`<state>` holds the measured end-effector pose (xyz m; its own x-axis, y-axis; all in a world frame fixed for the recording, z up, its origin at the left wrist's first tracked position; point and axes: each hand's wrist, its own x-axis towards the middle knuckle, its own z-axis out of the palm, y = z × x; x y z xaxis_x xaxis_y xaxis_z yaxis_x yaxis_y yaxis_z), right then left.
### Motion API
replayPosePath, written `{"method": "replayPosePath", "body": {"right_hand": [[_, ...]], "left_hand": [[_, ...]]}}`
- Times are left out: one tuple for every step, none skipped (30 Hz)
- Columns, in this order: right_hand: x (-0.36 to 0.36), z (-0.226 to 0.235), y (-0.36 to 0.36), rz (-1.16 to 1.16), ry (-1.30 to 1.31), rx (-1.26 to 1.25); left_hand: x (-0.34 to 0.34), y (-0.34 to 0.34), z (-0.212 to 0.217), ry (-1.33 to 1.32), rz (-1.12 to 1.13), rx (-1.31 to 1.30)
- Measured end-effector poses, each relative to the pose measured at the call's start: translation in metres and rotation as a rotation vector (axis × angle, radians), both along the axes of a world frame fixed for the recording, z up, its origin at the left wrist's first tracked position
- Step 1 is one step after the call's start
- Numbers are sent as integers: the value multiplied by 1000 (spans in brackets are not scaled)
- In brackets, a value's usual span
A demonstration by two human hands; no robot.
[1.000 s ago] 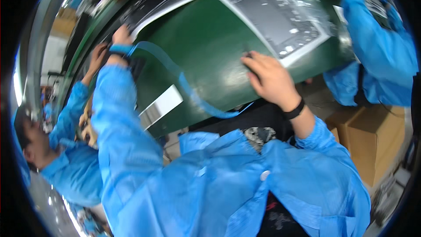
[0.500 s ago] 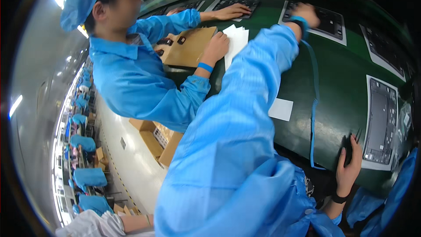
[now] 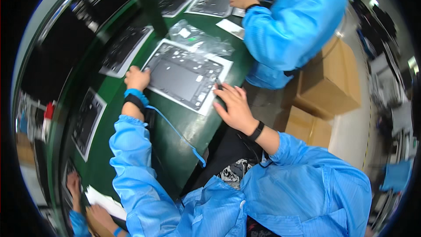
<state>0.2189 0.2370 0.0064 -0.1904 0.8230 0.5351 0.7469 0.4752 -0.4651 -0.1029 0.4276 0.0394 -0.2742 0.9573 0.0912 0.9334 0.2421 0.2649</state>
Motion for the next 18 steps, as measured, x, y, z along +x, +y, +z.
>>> {"method": "replayPosePath", "body": {"right_hand": [[0,-4,3,-16,13,-30],[0,-3,5,-9,15,-11],[1,-1,4,-13,20,3],[4,-2,3,-33,33,0],[6,-4,2,-43,45,-4],[6,-6,2,-33,67,-4],[9,-4,2,0,82,-18],[13,4,1,71,197,-70],[17,14,3,141,313,-118],[26,22,8,139,385,-131],[34,42,8,184,459,-189],[30,51,20,266,547,-213],[31,64,33,295,547,-192],[27,76,43,328,513,-191],[28,79,61,289,427,-176],[25,77,80,233,301,-186],[24,71,99,180,175,-198],[13,59,118,181,144,-136]], "left_hand": [[-2,12,0,-35,-14,-55],[-17,26,-8,-25,2,-84],[-20,37,-15,-10,8,-118],[-9,34,-13,26,-1,-20],[-6,32,-11,63,-102,2],[-9,30,-6,97,-176,-47],[-12,30,-4,124,-245,-93],[-34,37,-17,142,-274,-112],[-49,41,-32,161,-304,-128],[-44,30,-23,146,-331,-175],[-42,13,-14,132,-359,-228],[-89,9,-38,206,-454,-211],[-90,-5,-30,286,-576,-192],[-87,-27,-33,-132,-320,-238],[-40,-81,18,-534,-54,-276],[-31,-104,33,-565,-57,-262],[-25,-123,42,-596,-56,-248],[-30,-158,57,-621,-15,-260]]}}
